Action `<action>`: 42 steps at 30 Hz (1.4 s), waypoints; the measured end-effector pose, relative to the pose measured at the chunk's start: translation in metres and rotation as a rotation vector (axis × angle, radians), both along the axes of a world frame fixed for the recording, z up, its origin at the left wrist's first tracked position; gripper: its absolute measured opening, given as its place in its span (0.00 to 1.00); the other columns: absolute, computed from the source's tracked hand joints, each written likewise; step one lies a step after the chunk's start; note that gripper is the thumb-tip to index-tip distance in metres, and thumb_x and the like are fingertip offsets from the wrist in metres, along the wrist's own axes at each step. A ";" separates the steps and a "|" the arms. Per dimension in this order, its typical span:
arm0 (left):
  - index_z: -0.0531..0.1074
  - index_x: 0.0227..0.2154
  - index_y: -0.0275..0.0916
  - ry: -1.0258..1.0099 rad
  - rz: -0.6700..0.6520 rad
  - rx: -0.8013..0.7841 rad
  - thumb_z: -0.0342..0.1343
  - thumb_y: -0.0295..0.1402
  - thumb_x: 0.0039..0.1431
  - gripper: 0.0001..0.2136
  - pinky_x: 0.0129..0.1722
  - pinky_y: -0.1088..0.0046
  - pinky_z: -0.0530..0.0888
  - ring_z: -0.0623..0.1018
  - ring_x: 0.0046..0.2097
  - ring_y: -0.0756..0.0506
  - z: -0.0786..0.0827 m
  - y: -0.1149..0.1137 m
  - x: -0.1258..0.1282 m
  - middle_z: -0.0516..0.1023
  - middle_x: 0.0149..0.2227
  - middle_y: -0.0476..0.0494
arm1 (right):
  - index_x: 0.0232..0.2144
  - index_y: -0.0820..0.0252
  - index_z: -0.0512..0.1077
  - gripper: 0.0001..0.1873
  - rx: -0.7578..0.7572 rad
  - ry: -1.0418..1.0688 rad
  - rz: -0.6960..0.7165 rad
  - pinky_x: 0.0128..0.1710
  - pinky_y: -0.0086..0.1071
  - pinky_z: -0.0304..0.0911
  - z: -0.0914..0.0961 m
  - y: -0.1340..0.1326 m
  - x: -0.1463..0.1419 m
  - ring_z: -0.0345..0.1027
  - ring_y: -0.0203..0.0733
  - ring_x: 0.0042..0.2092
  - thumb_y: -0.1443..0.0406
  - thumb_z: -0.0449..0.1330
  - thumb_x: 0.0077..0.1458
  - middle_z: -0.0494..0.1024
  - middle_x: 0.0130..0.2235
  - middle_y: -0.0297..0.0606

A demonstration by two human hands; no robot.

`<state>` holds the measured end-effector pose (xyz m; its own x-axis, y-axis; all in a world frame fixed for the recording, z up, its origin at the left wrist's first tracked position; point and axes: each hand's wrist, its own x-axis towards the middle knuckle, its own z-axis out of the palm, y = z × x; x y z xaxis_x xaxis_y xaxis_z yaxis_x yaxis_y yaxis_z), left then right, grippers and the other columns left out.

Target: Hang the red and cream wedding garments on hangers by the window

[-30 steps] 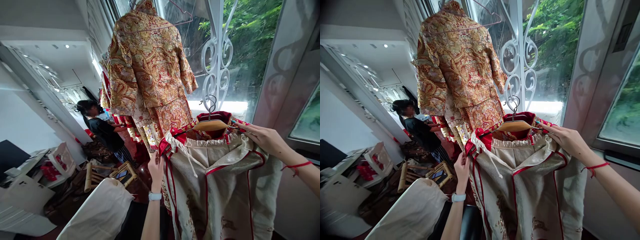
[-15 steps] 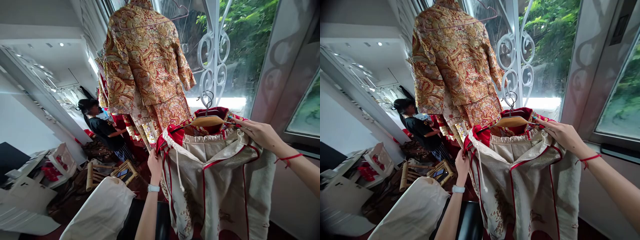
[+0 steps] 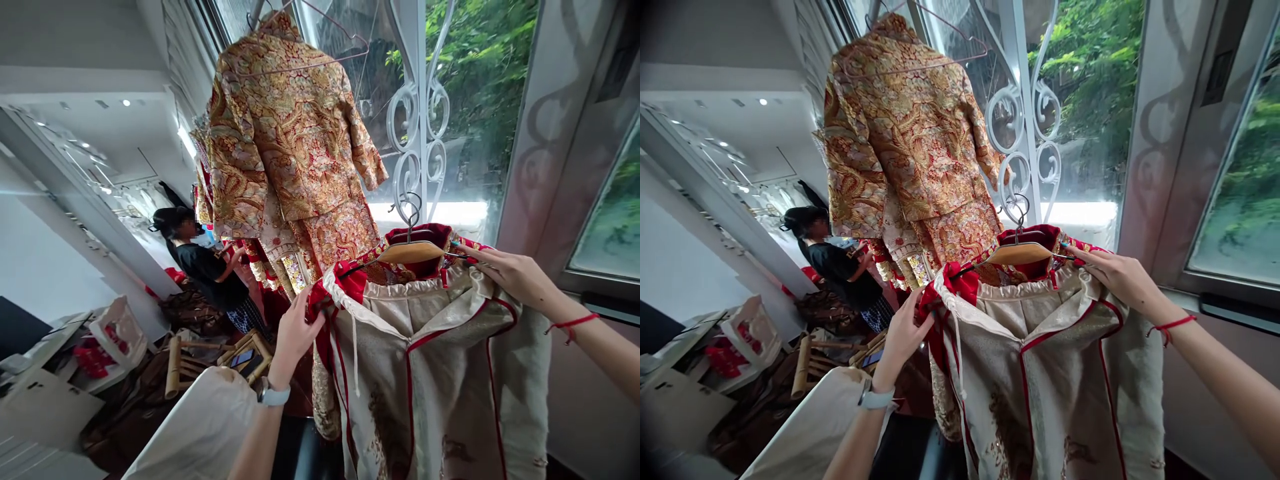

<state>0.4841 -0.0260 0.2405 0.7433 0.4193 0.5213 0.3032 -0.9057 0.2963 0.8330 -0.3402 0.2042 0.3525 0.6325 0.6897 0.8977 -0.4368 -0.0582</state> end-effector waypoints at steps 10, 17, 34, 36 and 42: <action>0.55 0.65 0.41 0.057 -0.205 0.087 0.51 0.34 0.62 0.28 0.60 0.57 0.65 0.67 0.62 0.36 0.022 0.008 0.045 0.66 0.62 0.35 | 0.63 0.49 0.62 0.24 -0.048 -0.026 -0.036 0.35 0.34 0.70 0.005 -0.002 -0.004 0.75 0.51 0.49 0.59 0.43 0.68 0.76 0.54 0.40; 0.70 0.53 0.35 -0.229 0.000 0.166 0.45 0.22 0.58 0.20 0.44 0.63 0.75 0.80 0.45 0.38 0.022 0.002 0.055 0.80 0.44 0.34 | 0.63 0.48 0.62 0.24 -0.025 -0.027 -0.011 0.36 0.35 0.72 0.003 -0.001 -0.011 0.76 0.50 0.47 0.61 0.45 0.67 0.77 0.53 0.39; 0.78 0.41 0.35 -0.119 -0.577 -0.478 0.55 0.42 0.57 0.17 0.48 0.62 0.74 0.78 0.48 0.37 0.106 0.033 0.048 0.81 0.46 0.35 | 0.63 0.50 0.62 0.25 0.051 0.229 0.314 0.46 0.35 0.72 0.003 0.007 -0.004 0.74 0.46 0.51 0.65 0.47 0.65 0.76 0.54 0.37; 0.77 0.38 0.35 -0.215 -0.527 -0.473 0.56 0.43 0.56 0.16 0.45 0.65 0.75 0.79 0.46 0.38 0.104 0.037 0.043 0.81 0.45 0.35 | 0.62 0.50 0.63 0.25 0.039 0.218 0.322 0.45 0.35 0.73 0.003 0.009 -0.002 0.74 0.46 0.51 0.65 0.46 0.65 0.76 0.54 0.38; 0.75 0.44 0.35 -0.204 -0.379 0.033 0.47 0.29 0.59 0.14 0.49 0.65 0.75 0.79 0.48 0.41 0.113 0.006 0.041 0.81 0.45 0.38 | 0.63 0.45 0.62 0.26 0.026 0.149 0.191 0.39 0.37 0.74 0.003 0.009 -0.015 0.78 0.48 0.45 0.67 0.48 0.64 0.78 0.51 0.37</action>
<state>0.5246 -0.0202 0.3533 0.7220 0.1169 0.6819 -0.1147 -0.9518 0.2846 0.8176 -0.3313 0.2068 0.3276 0.6800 0.6560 0.9444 -0.2567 -0.2055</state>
